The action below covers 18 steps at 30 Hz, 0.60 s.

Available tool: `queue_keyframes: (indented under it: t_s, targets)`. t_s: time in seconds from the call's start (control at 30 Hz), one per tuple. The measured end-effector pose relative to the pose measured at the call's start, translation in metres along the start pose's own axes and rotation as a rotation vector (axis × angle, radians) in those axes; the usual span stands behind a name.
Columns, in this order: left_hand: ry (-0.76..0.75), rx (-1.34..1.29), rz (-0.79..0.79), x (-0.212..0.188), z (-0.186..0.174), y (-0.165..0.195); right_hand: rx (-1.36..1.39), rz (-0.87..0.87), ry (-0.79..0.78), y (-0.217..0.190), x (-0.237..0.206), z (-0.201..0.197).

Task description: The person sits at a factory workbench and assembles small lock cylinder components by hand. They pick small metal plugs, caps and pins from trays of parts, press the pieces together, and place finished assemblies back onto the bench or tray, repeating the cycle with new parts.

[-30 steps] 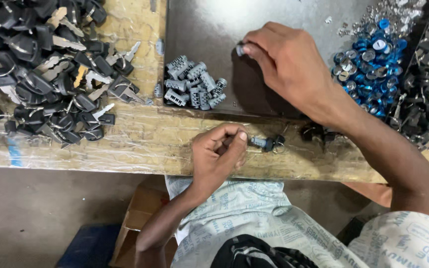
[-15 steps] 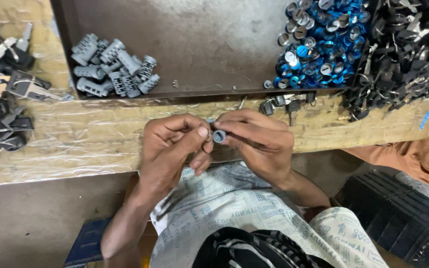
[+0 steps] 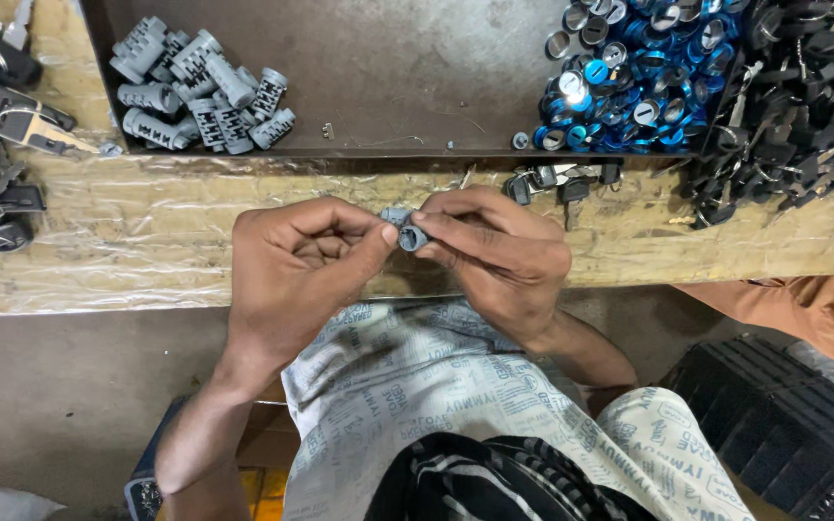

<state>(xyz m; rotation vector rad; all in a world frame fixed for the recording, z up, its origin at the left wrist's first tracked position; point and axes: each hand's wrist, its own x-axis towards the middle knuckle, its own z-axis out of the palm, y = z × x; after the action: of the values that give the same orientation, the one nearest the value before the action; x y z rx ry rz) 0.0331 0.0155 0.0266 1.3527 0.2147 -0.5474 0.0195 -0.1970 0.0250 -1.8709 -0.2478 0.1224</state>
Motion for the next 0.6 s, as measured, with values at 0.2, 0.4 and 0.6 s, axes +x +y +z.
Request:
queue_keyframes:
  t_s: [0.2, 0.4, 0.6]
  targets:
    - [-0.017, 0.154, 0.063, -0.001, 0.0, 0.005, -0.092, -0.109, 0.03, 0.002, -0.005, 0.001]
    - [0.049, 0.479, 0.279, 0.0, 0.011, 0.0, -0.09, -0.138, 0.009, 0.003, -0.003, -0.005]
    - [0.301, 0.741, 0.811, -0.003, 0.038, -0.026, -0.204, -0.276, 0.081, -0.004, 0.007, 0.004]
